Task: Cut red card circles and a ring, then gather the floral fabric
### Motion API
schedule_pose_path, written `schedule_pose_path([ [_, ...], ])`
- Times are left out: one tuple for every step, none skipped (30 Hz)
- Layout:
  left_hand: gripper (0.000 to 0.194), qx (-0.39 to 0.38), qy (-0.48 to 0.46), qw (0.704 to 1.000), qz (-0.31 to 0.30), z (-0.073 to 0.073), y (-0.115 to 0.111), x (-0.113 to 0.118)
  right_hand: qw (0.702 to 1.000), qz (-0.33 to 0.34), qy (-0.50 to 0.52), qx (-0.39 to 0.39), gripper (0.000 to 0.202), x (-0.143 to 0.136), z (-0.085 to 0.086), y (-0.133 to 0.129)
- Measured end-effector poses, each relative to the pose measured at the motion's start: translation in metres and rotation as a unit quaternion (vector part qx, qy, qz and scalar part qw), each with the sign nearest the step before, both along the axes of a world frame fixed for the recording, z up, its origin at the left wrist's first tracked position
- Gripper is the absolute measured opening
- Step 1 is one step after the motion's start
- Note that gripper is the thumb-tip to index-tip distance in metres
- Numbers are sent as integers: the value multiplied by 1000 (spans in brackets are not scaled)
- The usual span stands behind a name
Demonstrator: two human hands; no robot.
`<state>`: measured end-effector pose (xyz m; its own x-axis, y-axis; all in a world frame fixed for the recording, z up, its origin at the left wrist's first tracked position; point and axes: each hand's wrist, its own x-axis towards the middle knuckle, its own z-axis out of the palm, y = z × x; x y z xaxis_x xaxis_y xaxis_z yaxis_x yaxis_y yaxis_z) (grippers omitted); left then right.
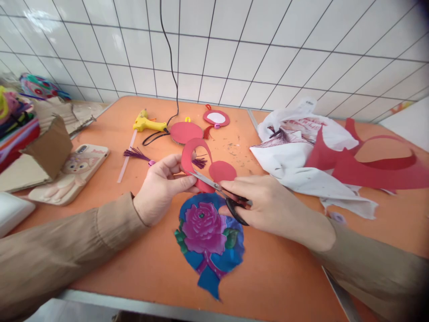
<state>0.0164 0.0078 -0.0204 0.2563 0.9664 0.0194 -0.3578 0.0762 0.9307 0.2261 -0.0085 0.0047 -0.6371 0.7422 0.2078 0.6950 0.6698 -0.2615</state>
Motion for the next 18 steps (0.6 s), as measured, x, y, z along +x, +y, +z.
schedule_pose_path([
  [32,-2,0,1000,-1,0,0,0,1000,-2,-5,-4,8,0,0,0],
  [32,-4,0,1000,-2,0,0,0,1000,-4,-11,-9,9,0,0,0],
  [33,-5,0,1000,-3,0,0,0,1000,-8,-18,-12,9,1,-1,0],
  [32,-5,0,1000,-3,1,0,0,1000,-9,-20,-10,9,1,-1,1],
  [32,-4,-1,1000,-2,1,1,-1,1000,-9,-20,-6,10,1,-2,2],
  [33,-3,-1,1000,0,1,1,-1,1000,-9,-21,-4,9,1,-2,2],
  [33,-2,-1,1000,4,1,1,-2,1000,-7,-21,-2,8,2,-3,3],
  [33,0,-1,1000,9,2,2,-3,1000,-5,-21,-1,7,2,-3,3],
  [34,1,0,1000,13,2,3,-3,1000,-3,-21,-1,7,3,-3,4],
  [35,3,1,1000,16,2,4,-4,1000,-2,-21,0,7,3,-3,4],
  [35,4,2,1000,17,2,5,-4,1000,-2,-22,0,7,3,-2,3],
  [35,5,4,1000,17,3,5,-5,1000,-2,-23,1,7,4,-2,3],
  [34,3,6,1000,16,3,6,-5,1000,-4,-27,0,6,4,-1,2],
  [34,1,8,1000,14,3,6,-5,999,-5,-32,-1,6,4,0,2],
  [34,-1,9,1000,12,3,6,-5,999,-6,-36,-3,5,3,1,2],
  [33,-2,11,1000,10,3,6,-5,999,-8,-40,-6,4,3,2,1],
  [33,-3,14,1000,7,3,6,-5,999,-10,-44,-8,4,3,2,1],
  [33,-2,16,1000,3,4,5,-5,999,-13,-46,-9,4,3,2,1],
])
